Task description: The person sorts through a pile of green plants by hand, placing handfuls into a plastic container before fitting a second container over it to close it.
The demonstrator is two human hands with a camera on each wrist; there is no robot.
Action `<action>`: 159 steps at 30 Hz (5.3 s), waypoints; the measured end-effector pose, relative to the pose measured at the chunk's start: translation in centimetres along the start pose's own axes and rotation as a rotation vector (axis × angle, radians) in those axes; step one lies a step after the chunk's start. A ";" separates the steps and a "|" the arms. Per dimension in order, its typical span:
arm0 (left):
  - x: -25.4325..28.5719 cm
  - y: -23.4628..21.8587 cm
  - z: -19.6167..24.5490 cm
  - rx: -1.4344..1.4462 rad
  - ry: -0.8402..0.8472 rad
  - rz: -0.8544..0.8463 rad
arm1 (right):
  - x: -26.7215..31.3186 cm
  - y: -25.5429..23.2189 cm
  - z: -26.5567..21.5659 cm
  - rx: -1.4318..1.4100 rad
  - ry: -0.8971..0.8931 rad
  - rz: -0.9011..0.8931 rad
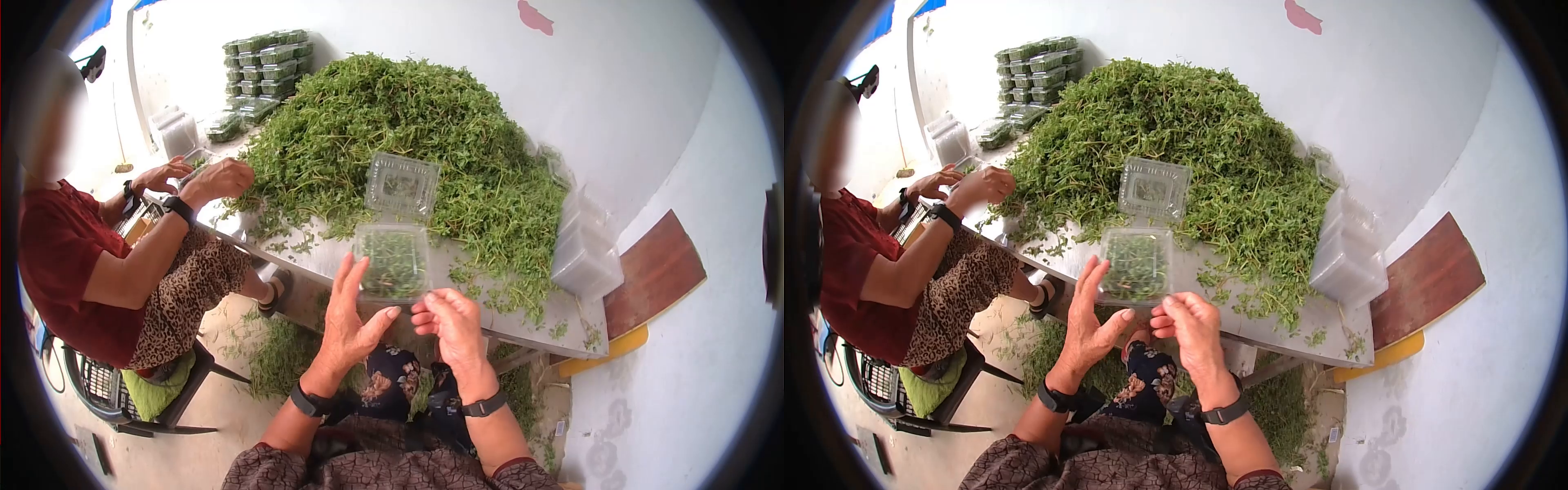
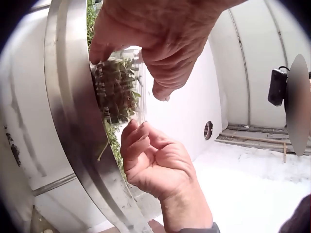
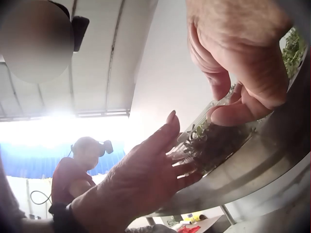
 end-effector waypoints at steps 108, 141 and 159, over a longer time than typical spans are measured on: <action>-5.2 3.8 -2.8 -0.451 0.091 -0.025 | -15.7 -0.2 -7.1 0.475 -0.111 -0.046; -3.7 1.8 -5.0 0.540 -0.066 -0.109 | 3.4 -3.7 -4.6 0.831 -0.695 0.161; -2.6 2.1 -3.6 0.506 0.023 -0.149 | 3.1 -4.7 -3.7 0.644 -0.566 0.133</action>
Point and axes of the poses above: each hand's wrist, its own x-axis away from the middle knuckle, its own y-axis out of the palm, z = x × y, the point moved 8 cm from there along -x, towards the middle knuckle, and after that the axes turned 7 degrees about -z, right-handed, at the moved point
